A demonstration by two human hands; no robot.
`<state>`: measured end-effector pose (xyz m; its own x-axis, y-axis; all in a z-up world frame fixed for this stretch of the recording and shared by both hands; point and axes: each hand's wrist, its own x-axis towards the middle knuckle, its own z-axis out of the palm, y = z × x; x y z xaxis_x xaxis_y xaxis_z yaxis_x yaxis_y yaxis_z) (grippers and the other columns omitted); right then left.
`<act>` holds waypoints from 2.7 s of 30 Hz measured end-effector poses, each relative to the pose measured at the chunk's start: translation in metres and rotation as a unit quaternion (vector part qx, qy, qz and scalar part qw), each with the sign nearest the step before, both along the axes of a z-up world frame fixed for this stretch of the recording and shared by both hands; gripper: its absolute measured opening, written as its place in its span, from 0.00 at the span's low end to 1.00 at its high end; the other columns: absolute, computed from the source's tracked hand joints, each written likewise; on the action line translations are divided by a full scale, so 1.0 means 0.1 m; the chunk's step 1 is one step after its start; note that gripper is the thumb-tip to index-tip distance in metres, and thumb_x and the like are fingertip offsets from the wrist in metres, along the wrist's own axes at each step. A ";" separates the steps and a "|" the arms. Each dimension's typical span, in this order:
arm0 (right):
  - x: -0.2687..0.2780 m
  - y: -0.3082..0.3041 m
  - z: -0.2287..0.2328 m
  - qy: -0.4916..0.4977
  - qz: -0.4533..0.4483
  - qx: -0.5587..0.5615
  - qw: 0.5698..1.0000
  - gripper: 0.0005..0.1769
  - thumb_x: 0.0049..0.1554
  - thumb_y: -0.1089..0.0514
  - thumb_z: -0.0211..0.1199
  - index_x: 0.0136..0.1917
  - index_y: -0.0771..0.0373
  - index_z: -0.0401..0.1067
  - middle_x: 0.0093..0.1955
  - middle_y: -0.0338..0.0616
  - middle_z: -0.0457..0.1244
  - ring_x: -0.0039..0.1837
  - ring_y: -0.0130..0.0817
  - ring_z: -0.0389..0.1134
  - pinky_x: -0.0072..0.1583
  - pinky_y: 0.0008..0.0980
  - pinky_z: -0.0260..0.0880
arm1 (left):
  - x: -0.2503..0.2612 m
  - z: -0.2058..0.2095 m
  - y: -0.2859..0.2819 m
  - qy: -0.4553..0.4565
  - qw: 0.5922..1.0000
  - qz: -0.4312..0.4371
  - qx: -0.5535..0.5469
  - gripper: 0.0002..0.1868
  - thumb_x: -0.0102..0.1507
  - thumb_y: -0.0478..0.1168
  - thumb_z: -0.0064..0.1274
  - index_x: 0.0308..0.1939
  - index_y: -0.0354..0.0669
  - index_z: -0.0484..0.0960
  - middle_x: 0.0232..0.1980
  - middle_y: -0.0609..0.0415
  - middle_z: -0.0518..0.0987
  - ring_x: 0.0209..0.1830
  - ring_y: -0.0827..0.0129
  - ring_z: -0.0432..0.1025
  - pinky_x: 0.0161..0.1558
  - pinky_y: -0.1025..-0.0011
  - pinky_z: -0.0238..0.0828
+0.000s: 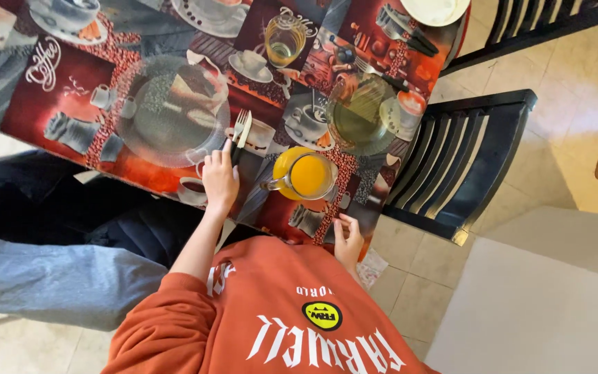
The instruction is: The person stirs a glass pitcher of orange juice with a spoon, then pours the juice into a glass. The person places the pitcher and glass on the dining table.
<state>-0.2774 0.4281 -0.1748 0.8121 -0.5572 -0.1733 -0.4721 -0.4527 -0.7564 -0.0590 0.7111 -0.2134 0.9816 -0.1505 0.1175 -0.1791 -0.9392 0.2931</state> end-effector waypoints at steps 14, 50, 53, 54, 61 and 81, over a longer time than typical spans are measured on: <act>0.05 -0.02 0.22 -0.040 -0.076 0.002 0.996 0.10 0.64 0.49 0.62 0.55 0.53 0.78 0.45 0.41 0.74 0.47 0.35 0.76 0.49 0.31 0.73 | -0.13 -0.16 -0.12 -0.181 0.972 -0.016 0.152 0.34 0.59 0.34 0.48 0.72 0.41 0.70 0.36 0.52 0.74 0.34 0.63 0.67 0.31 0.69 0.68; 1.52 -0.51 2.03 -0.224 0.396 0.170 0.874 0.06 0.57 0.64 0.67 0.48 0.63 0.83 0.43 0.44 0.73 0.39 0.32 0.76 0.43 0.27 0.78 | -0.77 2.06 -0.54 0.113 0.881 -0.142 -0.437 0.46 0.54 0.28 0.58 0.76 0.49 0.63 0.45 0.59 0.86 0.46 0.67 0.80 0.51 0.69 0.79; 1.58 -0.52 2.02 -0.240 0.370 0.134 0.888 0.05 0.58 0.64 0.67 0.48 0.63 0.82 0.41 0.44 0.72 0.38 0.29 0.74 0.43 0.27 0.76 | -0.64 2.01 -0.56 0.060 0.899 -0.152 -0.407 0.41 0.55 0.29 0.58 0.74 0.48 0.67 0.47 0.61 0.85 0.49 0.66 0.77 0.53 0.70 0.77; 1.60 -0.55 2.01 -0.256 0.353 0.118 0.892 0.04 0.59 0.65 0.67 0.47 0.64 0.82 0.40 0.45 0.71 0.38 0.30 0.74 0.44 0.28 0.75 | -0.60 1.97 -0.59 0.042 0.897 -0.156 -0.411 0.40 0.56 0.30 0.58 0.74 0.47 0.68 0.48 0.60 0.84 0.51 0.65 0.76 0.54 0.69 0.76; 1.86 -0.48 2.27 -0.310 0.376 -0.064 0.871 0.06 0.61 0.60 0.65 0.47 0.56 0.83 0.40 0.40 0.71 0.42 0.41 0.72 0.49 0.34 0.72 | -0.31 1.51 -0.44 0.053 0.971 -0.075 -0.222 0.65 0.49 0.46 0.72 0.81 0.36 0.47 0.63 0.41 0.71 0.58 0.44 0.67 0.56 0.49 0.73; 2.40 -0.17 1.14 -0.276 0.571 -0.176 0.753 0.07 0.60 0.57 0.62 0.41 0.49 0.79 0.37 0.31 0.66 0.43 0.32 0.62 0.51 0.30 0.69 | -0.45 0.97 -0.61 0.241 0.840 -0.016 -0.485 0.42 0.67 0.52 0.52 0.80 0.44 0.51 0.60 0.46 0.81 0.66 0.44 0.70 0.65 0.47 0.65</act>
<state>-0.0373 0.4109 -0.0610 0.6909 0.6261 0.3615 0.7191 -0.5436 -0.4329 -0.1036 0.6500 -0.1168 0.9476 -0.2400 -0.2107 0.1602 -0.2135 0.9637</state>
